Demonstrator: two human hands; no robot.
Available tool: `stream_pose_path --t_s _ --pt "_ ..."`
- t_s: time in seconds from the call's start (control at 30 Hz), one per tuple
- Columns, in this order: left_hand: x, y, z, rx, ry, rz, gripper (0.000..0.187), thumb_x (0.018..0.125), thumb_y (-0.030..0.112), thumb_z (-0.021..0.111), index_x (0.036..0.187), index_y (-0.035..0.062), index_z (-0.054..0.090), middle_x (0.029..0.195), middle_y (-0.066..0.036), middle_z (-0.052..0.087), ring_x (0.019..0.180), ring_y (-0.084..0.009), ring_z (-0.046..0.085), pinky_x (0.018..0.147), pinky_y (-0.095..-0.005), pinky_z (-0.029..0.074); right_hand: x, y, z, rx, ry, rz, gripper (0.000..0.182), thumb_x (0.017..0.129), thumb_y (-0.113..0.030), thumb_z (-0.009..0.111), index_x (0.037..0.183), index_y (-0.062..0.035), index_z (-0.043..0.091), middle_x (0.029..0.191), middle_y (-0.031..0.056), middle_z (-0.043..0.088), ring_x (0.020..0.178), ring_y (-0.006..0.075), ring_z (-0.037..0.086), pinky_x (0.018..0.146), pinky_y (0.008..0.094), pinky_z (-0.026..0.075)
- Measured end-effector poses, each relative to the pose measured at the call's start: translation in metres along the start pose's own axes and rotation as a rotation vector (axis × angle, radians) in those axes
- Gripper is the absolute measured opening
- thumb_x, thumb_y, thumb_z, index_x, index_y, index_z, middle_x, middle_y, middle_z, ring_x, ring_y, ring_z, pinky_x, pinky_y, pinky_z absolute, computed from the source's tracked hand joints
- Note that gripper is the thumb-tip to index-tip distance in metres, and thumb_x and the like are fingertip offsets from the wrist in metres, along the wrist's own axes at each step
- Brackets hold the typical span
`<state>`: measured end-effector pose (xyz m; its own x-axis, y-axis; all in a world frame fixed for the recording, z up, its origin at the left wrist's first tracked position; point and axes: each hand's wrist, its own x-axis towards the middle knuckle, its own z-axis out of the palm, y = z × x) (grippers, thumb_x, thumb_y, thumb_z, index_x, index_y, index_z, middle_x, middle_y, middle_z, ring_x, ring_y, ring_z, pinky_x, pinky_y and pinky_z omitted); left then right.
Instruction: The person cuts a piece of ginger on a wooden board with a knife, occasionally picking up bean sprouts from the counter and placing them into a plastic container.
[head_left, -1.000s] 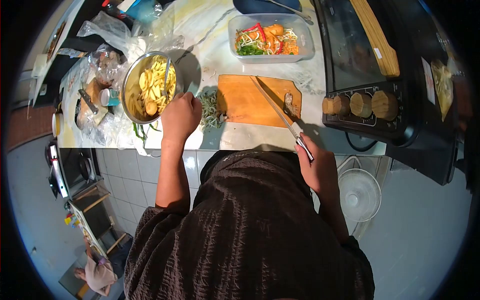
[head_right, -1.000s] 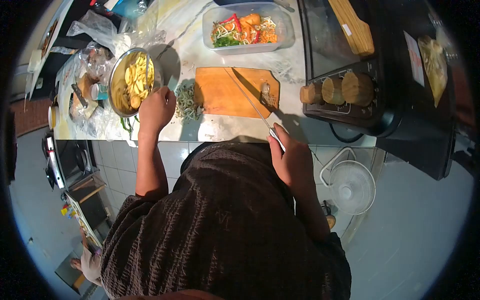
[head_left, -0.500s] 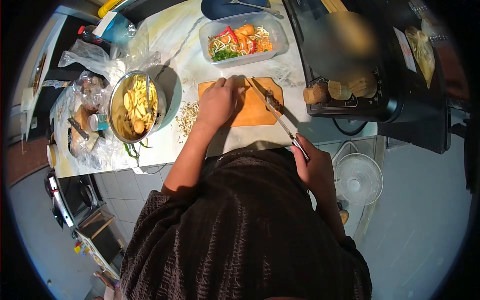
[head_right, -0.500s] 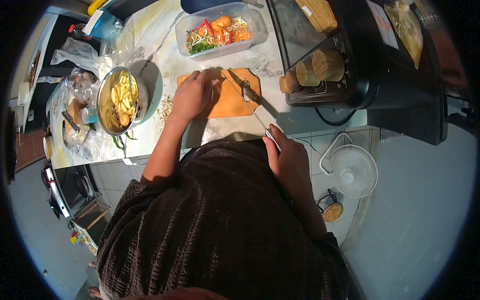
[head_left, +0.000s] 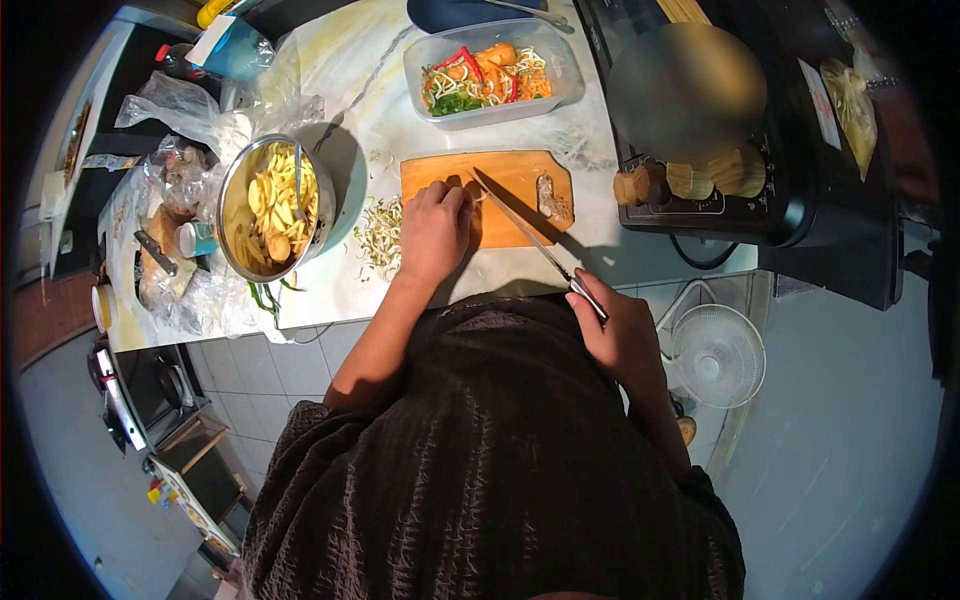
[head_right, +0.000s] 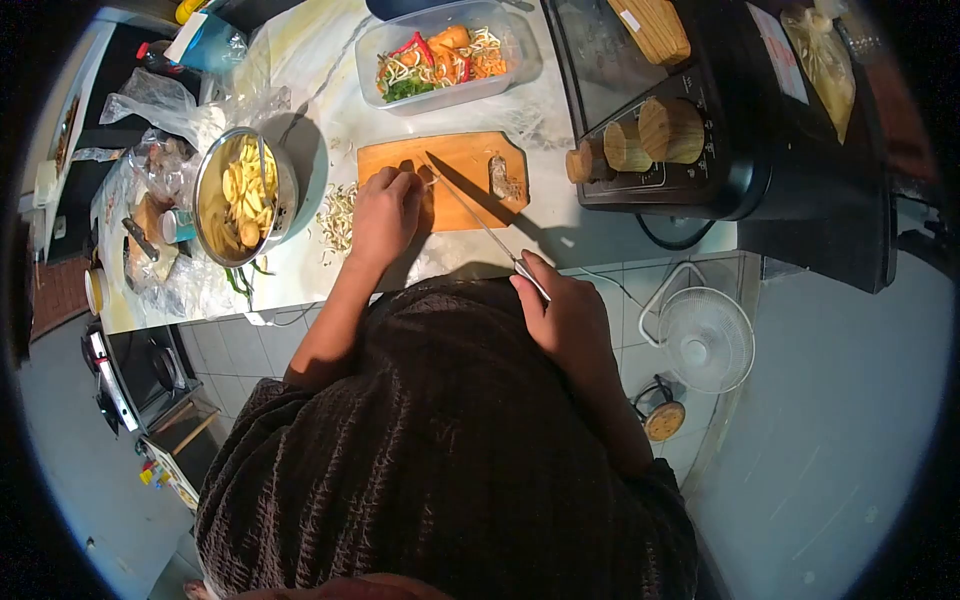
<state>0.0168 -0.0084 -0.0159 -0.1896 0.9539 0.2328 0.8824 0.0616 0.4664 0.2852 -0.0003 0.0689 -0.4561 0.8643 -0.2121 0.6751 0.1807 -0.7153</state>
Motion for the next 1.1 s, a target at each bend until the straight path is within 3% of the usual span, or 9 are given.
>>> stream_pose_path --t_s 0.47,0.87,0.97,1.1 --pt "-0.001 0.000 -0.003 -0.007 0.004 -0.030 0.012 0.085 0.011 0.068 0.096 0.0059 0.071 0.090 -0.013 0.064 0.085 -0.0357 0.062 0.079 -0.0458 0.048 0.005 -0.004 0.003 -0.056 -0.069 0.066 0.033 0.094 -0.023 0.067 0.120 -0.0030 0.068 0.095 0.0224 0.071 0.089 0.0387 0.070 0.074 0.0381 0.055" --pt "-0.001 -0.003 0.002 0.095 -0.053 0.002 0.015 0.090 0.013 0.064 0.096 -0.0005 0.064 0.094 -0.018 0.062 0.089 -0.0381 0.060 0.082 -0.0479 0.048 -0.004 0.003 0.025 -0.095 -0.044 0.040 0.035 0.095 -0.020 0.065 0.125 -0.0016 0.064 0.085 0.0261 0.067 0.082 0.0437 0.067 0.066 0.0437 0.053" --pt "-0.003 -0.008 0.002 0.109 -0.053 0.009 0.013 0.091 0.012 0.062 0.096 0.0011 0.061 0.094 -0.018 0.059 0.091 -0.0371 0.059 0.081 -0.0465 0.048 -0.013 0.005 0.029 -0.091 0.025 -0.008 0.038 0.097 -0.023 0.062 0.128 -0.0015 0.061 0.078 0.0228 0.067 0.072 0.0416 0.067 0.064 0.0483 0.052" --pt "0.019 -0.009 -0.021 -0.037 -0.005 -0.021 0.011 0.092 0.010 0.061 0.093 -0.0004 0.060 0.091 -0.020 0.059 0.088 -0.0407 0.058 0.079 -0.0488 0.047 -0.027 0.003 0.016 -0.107 0.068 0.070 0.038 0.097 -0.022 0.062 0.127 0.0009 0.061 0.077 0.0230 0.067 0.071 0.0411 0.067 0.062 0.0476 0.051"
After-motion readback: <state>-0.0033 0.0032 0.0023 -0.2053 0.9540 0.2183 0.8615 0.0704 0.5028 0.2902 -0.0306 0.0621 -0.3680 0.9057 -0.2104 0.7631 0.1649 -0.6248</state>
